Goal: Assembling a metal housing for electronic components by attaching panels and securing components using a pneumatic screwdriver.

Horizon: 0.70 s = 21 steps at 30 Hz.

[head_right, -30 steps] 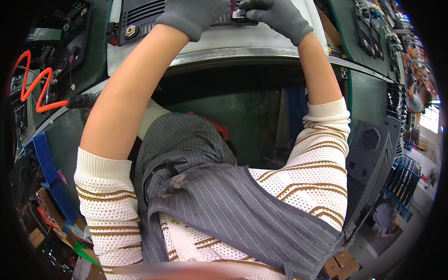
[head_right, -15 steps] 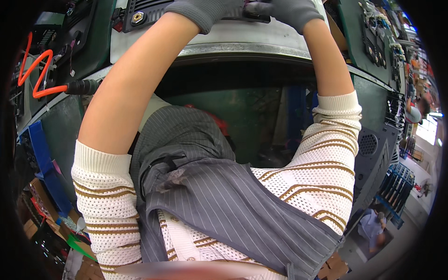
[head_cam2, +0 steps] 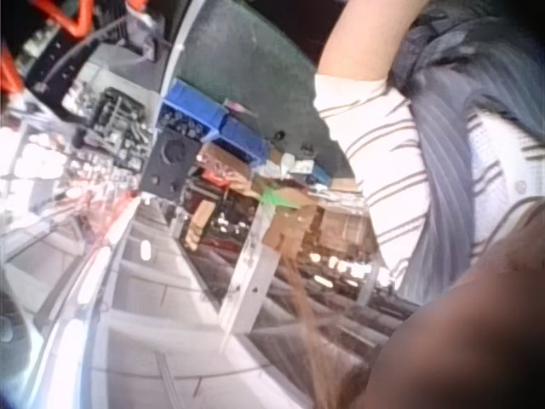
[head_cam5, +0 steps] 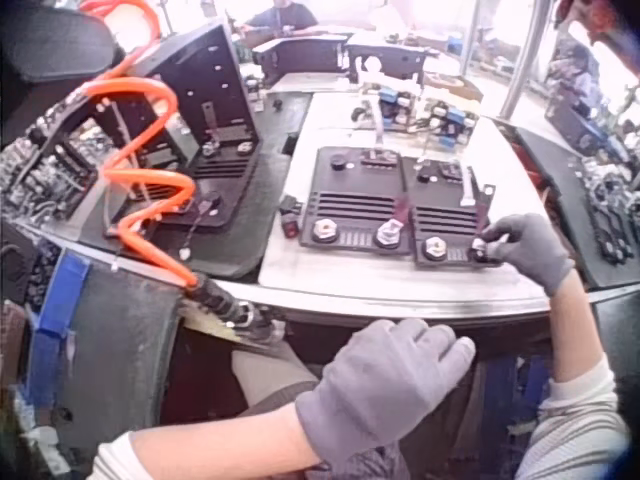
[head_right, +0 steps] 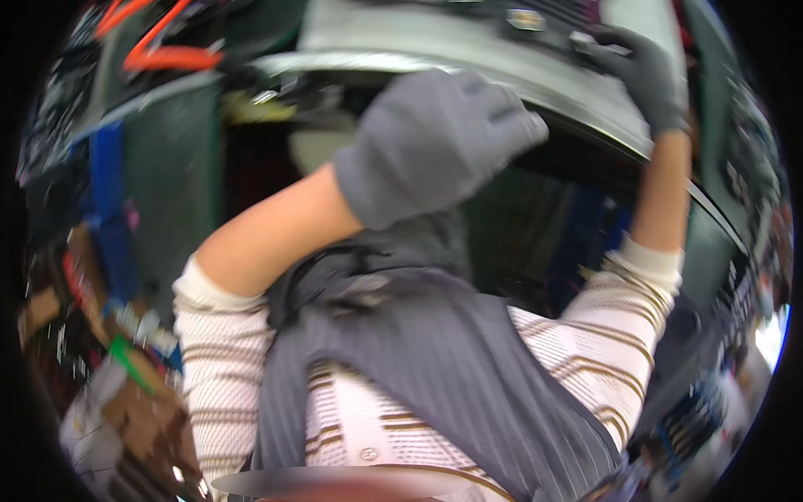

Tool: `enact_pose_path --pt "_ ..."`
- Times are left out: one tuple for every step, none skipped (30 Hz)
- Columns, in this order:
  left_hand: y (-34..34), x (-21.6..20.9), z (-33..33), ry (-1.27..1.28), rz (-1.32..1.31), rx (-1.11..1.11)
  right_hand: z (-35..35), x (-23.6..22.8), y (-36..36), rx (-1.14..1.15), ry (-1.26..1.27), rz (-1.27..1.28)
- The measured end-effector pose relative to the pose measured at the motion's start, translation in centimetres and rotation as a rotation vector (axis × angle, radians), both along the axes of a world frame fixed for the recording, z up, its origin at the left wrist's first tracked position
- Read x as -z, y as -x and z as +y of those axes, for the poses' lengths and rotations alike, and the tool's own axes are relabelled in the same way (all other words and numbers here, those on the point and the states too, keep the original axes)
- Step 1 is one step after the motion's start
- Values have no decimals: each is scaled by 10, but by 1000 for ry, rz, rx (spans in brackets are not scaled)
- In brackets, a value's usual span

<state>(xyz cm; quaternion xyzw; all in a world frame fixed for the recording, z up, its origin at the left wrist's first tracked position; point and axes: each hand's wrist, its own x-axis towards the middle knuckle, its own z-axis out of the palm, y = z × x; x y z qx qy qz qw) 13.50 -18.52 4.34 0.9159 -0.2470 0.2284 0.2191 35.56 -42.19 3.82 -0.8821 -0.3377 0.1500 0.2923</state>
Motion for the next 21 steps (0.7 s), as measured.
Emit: enact_pose_path --pt "21 1 10 -65 80 -24 -9 3 -8 36 49 17" --pt "39 3 21 -60 186 -42 -13 11 -18 149 151 -82" --pt "58 5 37 -71 182 -98 -18 17 -30 167 384 -299" --pt "75 6 52 26 192 -167 -26 22 -38 253 421 -162" --pt "90 7 65 101 227 -231 -30 30 -45 304 595 -271" --pt "111 7 83 159 201 -345 -36 35 -51 338 569 -292" --pt "131 12 110 127 222 -451 -37 44 -55 288 546 -318" --pt "151 12 131 94 201 -568 -42 48 -57 337 519 -260" --pt "175 12 152 98 275 -683 -42 52 -58 350 467 -218" --pt "194 13 174 42 208 -822 -43 54 -58 359 421 -178" --pt "218 12 195 -3 280 -942 -40 55 -57 374 379 -143" --pt "239 10 217 -63 281 -1089 -38 54 -54 392 341 -108" --pt "258 8 238 -63 290 -1182 -33 50 -51 408 308 -77" --pt "277 7 258 -92 329 -1327 -27 46 -45 432 273 -57" --pt "292 6 276 -97 350 -1448 -20 41 -39 431 238 3" --pt "306 5 292 -102 375 -1534 -13 35 -30 448 197 -58" --pt "318 7 306 -64 397 -1617 -5 28 -19 447 159 -70" --pt "326 10 319 -50 413 -1635 2 22 -4 450 90 -80" --pt "333 14 329 -50 412 -1712 10 18 12 451 24 -88" --pt "336 20 337 -29 426 -1692 20 14 27 449 -36 -77" --pt "338 25 344 -57 427 -1694 32 14 44 376 -132 -23"
